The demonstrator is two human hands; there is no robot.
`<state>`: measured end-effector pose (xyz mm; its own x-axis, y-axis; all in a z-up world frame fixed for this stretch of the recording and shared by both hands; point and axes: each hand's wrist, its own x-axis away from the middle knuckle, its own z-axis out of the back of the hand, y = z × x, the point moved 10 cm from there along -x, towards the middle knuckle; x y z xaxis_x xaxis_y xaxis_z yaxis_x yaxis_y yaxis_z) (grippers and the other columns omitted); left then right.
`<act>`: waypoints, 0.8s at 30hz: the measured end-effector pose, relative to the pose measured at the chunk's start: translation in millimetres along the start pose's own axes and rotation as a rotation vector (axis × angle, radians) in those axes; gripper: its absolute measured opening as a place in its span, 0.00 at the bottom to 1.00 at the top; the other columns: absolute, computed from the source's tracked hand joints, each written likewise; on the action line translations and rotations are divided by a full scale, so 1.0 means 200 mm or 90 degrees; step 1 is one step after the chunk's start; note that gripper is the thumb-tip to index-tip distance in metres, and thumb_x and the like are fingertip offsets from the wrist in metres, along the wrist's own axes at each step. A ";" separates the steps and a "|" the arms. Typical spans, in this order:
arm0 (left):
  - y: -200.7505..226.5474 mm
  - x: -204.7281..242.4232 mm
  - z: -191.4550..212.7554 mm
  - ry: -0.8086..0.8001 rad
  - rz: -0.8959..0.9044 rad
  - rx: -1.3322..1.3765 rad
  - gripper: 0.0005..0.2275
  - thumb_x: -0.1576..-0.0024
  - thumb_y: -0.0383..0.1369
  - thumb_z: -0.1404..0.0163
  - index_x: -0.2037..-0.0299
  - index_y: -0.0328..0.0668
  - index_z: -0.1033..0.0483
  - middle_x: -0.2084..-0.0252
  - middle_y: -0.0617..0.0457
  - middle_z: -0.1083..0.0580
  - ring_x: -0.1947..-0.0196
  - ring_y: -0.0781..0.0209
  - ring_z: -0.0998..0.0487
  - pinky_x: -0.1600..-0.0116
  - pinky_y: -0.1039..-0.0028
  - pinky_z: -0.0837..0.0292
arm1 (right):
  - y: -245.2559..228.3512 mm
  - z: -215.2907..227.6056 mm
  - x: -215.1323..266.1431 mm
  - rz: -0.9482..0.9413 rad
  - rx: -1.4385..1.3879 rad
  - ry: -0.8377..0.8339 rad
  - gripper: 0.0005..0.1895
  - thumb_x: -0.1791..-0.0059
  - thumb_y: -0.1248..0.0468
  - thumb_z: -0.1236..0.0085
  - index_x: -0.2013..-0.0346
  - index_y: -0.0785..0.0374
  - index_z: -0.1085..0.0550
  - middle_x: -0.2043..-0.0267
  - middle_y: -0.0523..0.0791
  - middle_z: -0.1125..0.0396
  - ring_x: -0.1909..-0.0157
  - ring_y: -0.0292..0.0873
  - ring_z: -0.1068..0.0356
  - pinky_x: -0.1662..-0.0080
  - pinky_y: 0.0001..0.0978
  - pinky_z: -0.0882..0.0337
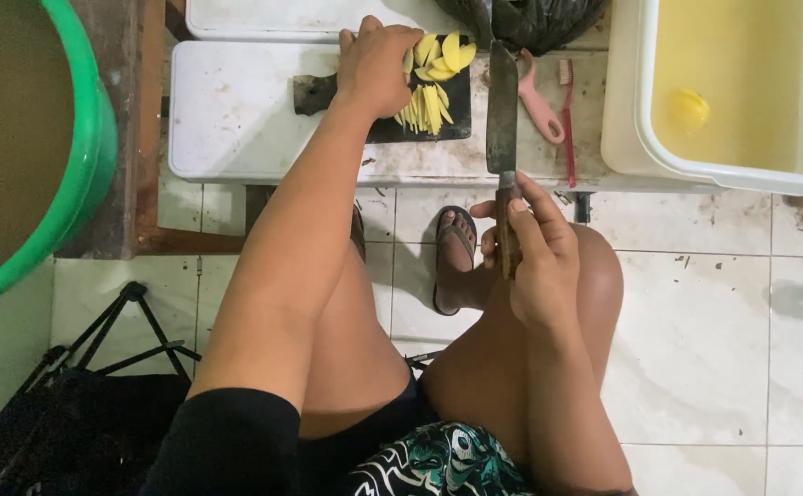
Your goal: Slicing a yellow vegetable into thin strips using a knife on a cutting board.
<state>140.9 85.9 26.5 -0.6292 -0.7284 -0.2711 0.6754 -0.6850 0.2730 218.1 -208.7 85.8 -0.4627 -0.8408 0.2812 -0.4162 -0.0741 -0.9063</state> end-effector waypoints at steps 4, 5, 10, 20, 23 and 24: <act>-0.05 -0.02 -0.04 -0.011 0.009 -0.018 0.27 0.64 0.18 0.43 0.50 0.51 0.19 0.52 0.58 0.21 0.56 0.47 0.33 0.49 0.54 0.44 | 0.00 0.00 0.00 0.000 0.007 -0.006 0.22 0.43 0.65 0.56 0.34 0.65 0.35 0.57 0.52 0.28 0.70 0.38 0.34 0.68 0.25 0.34; -0.07 -0.02 -0.06 -0.017 0.014 -0.022 0.29 0.63 0.17 0.43 0.47 0.48 0.20 0.50 0.56 0.22 0.54 0.47 0.33 0.47 0.52 0.44 | 0.00 0.00 0.00 0.000 0.005 -0.005 0.22 0.43 0.65 0.56 0.34 0.66 0.34 0.57 0.52 0.28 0.71 0.38 0.34 0.68 0.25 0.34; -0.13 -0.05 -0.12 0.019 0.009 -0.050 0.28 0.61 0.19 0.42 0.46 0.46 0.19 0.50 0.56 0.24 0.52 0.48 0.32 0.47 0.53 0.44 | -0.01 -0.01 -0.01 0.004 0.000 -0.012 0.23 0.44 0.65 0.56 0.33 0.67 0.35 0.57 0.52 0.28 0.71 0.38 0.34 0.68 0.24 0.34; -0.20 -0.08 -0.10 0.138 0.025 -0.058 0.19 0.55 0.17 0.44 0.55 0.47 0.16 0.59 0.53 0.25 0.56 0.47 0.30 0.49 0.53 0.41 | 0.00 0.00 -0.01 0.011 0.025 -0.005 0.23 0.44 0.65 0.55 0.33 0.67 0.35 0.57 0.52 0.28 0.70 0.37 0.34 0.69 0.24 0.34; -0.23 -0.04 -0.02 0.214 0.042 -0.002 0.14 0.53 0.19 0.45 0.59 0.46 0.15 0.63 0.54 0.23 0.59 0.50 0.28 0.53 0.57 0.39 | 0.01 0.00 -0.02 -0.001 0.022 0.002 0.23 0.44 0.65 0.55 0.33 0.67 0.35 0.57 0.52 0.28 0.70 0.38 0.34 0.68 0.25 0.33; -0.25 -0.03 0.04 0.275 0.045 0.028 0.11 0.52 0.21 0.46 0.62 0.44 0.15 0.64 0.52 0.22 0.60 0.50 0.26 0.55 0.59 0.37 | 0.01 0.00 -0.02 -0.004 0.028 0.011 0.23 0.44 0.65 0.55 0.33 0.67 0.34 0.57 0.52 0.28 0.70 0.38 0.34 0.68 0.25 0.34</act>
<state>108.0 123.6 21.5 -0.3571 -0.7080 -0.6092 0.6876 -0.6407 0.3415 219.5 -205.7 81.6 -0.4735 -0.8311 0.2915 -0.3848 -0.1025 -0.9173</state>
